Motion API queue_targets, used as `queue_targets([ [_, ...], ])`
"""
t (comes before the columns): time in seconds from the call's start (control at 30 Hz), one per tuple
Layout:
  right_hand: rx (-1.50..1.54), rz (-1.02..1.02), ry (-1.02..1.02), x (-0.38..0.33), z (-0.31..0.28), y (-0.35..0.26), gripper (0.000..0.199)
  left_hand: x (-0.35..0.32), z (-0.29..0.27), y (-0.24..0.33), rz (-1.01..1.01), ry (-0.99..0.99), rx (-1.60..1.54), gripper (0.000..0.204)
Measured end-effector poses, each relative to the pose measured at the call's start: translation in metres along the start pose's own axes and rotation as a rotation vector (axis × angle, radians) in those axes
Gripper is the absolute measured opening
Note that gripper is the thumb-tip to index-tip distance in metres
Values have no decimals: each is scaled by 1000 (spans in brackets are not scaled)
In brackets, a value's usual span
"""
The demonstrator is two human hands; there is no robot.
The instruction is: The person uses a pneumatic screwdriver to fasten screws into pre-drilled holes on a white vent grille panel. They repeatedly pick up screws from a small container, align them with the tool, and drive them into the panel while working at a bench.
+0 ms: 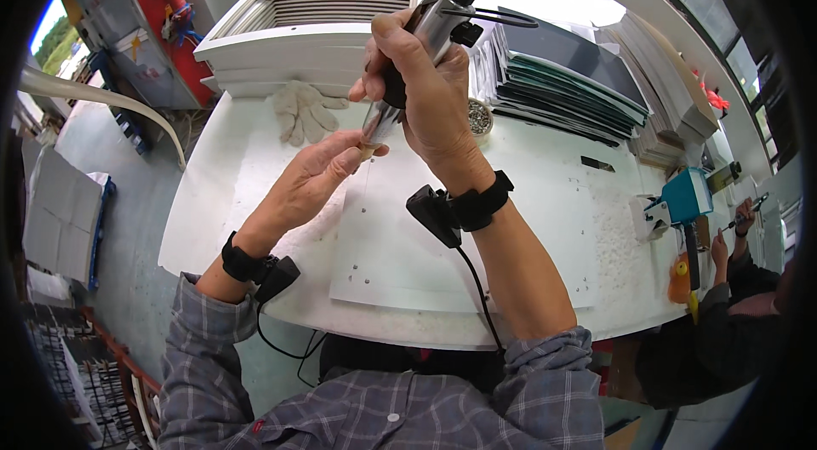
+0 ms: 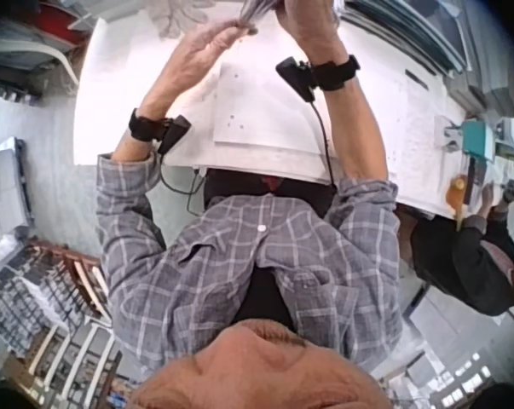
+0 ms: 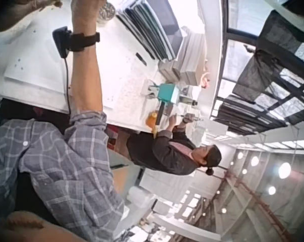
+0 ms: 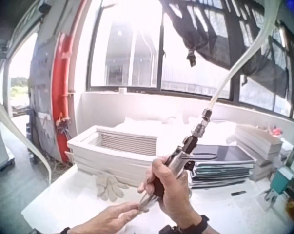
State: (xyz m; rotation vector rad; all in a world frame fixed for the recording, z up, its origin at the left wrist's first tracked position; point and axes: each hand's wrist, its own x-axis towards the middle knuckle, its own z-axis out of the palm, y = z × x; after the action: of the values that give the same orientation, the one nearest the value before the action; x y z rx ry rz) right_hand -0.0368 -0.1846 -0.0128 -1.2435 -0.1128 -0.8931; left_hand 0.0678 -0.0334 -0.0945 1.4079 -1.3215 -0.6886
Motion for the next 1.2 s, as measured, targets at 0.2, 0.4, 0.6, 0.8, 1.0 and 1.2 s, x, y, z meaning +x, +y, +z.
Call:
queue_targets([
  [0.2,151,113,-58,-31,1,-20,31,-25,3,34,-133,-187,-190,32],
  [0.4,35,-2,12,-58,21,-21,29,-60,28,58,-79,73,207,16],
  [0.6,64,-7,134,-73,39,-13,28,-91,48,62,-25,290,422,14],
  [0.8,141,196,227,-82,70,25,29,-128,34,47,-127,336,558,16],
  [1.0,308,562,315,-93,103,71,35,-179,6,45,-402,332,268,33],
  [1.2,365,839,125,-104,95,96,27,-210,1,29,-393,323,604,35],
])
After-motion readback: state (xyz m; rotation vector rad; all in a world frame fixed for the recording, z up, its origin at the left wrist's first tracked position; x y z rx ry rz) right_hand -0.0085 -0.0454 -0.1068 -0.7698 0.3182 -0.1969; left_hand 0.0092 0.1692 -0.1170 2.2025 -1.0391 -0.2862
